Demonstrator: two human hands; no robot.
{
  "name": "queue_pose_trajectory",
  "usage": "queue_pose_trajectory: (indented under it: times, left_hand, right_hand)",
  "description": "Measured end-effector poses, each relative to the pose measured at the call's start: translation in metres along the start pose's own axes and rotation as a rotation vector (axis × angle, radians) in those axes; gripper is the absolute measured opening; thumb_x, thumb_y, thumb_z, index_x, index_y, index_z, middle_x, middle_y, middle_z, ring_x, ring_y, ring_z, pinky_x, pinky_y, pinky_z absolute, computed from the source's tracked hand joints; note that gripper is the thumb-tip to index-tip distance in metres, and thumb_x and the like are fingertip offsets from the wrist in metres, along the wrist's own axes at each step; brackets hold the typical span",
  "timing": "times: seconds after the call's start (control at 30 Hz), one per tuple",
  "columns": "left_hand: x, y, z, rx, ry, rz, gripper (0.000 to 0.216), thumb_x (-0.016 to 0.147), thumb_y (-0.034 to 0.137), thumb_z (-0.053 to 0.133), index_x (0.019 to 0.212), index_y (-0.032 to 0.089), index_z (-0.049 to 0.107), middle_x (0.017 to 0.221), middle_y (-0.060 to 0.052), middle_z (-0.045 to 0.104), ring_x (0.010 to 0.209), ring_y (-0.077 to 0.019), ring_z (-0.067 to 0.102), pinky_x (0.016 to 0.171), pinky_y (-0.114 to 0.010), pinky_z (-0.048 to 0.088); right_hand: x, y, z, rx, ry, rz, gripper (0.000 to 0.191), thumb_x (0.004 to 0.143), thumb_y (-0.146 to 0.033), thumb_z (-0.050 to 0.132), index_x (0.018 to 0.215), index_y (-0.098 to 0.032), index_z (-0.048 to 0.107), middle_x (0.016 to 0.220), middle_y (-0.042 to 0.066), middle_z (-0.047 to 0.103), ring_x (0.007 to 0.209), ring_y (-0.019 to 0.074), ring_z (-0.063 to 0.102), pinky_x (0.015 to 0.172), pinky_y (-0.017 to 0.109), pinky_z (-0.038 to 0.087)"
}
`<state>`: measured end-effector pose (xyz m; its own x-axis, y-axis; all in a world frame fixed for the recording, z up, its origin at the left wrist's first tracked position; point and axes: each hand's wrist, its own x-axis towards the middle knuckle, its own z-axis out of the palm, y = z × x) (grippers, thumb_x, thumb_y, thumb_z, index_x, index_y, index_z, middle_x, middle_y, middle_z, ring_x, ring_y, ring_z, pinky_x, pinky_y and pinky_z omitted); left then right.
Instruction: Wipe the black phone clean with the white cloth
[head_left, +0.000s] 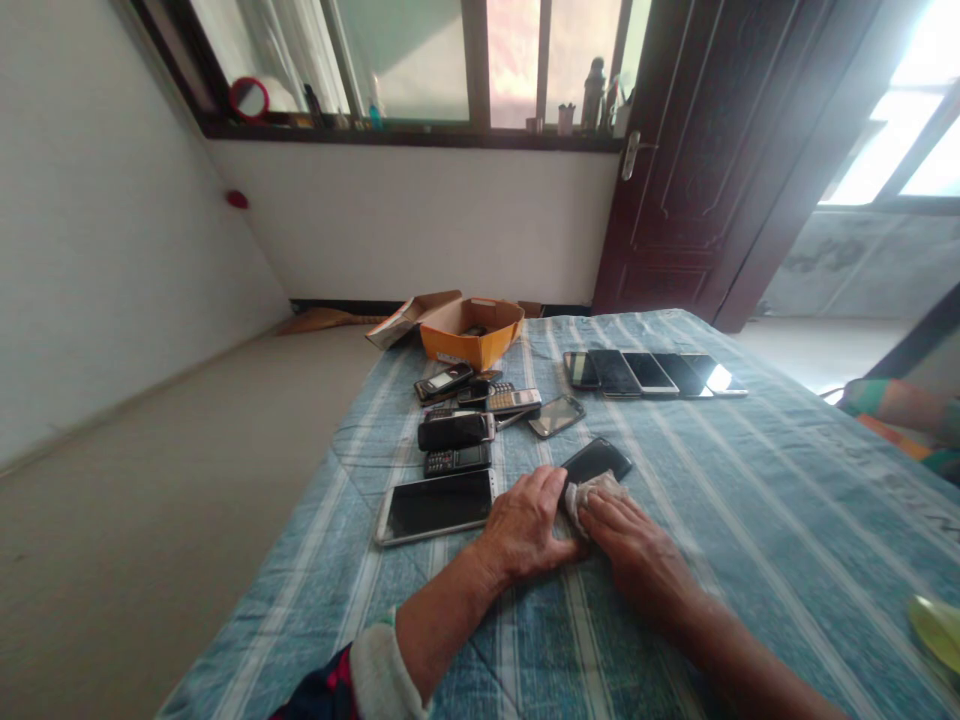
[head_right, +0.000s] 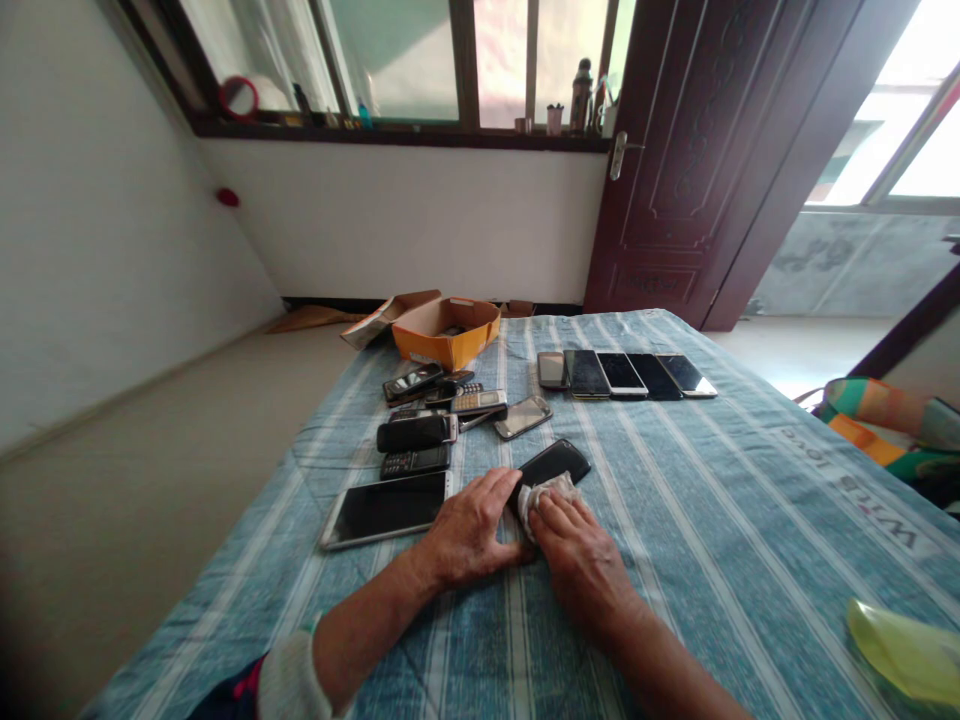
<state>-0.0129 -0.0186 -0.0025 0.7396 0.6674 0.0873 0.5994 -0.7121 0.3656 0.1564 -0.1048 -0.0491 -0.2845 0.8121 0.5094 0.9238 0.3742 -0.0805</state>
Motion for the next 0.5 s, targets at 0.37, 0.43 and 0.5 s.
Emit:
queue_pose_trajectory:
  times: [0.37,0.43,0.5]
  left_hand:
    - [-0.001,-0.001,0.000,0.013,-0.014,0.005,0.083,0.065,0.054,0.073,0.133,0.019,0.040,0.135,-0.012,0.049,0.119,-0.0311,0.051,0.098,-0.042,0.044]
    - [0.000,-0.001,0.000,0.017,-0.012,0.009,0.084,0.065,0.054,0.073,0.133,0.018,0.041,0.135,-0.012,0.049,0.119,-0.0309,0.051,0.098,-0.041,0.044]
    - [0.000,-0.001,0.000,0.020,-0.012,0.011,0.084,0.065,0.055,0.073,0.133,0.017,0.041,0.135,-0.013,0.049,0.119,-0.0308,0.051,0.099,-0.041,0.044]
  right_hand:
    - [0.003,0.051,-0.005,-0.050,-0.028,0.335,0.043,0.087,-0.004,0.033,0.114,-0.015,0.065,0.123,0.012,0.061,0.122,0.0261,0.050,0.103,0.043,0.042]
    - [0.004,0.053,-0.006,-0.051,-0.038,0.353,0.044,0.086,-0.003,0.032,0.113,-0.015,0.065,0.125,0.011,0.060,0.122,0.0252,0.050,0.103,0.041,0.042]
    - [0.005,0.052,-0.005,-0.053,-0.041,0.361,0.044,0.086,-0.003,0.032,0.113,-0.014,0.065,0.126,0.011,0.060,0.123,0.0256,0.049,0.103,0.041,0.042]
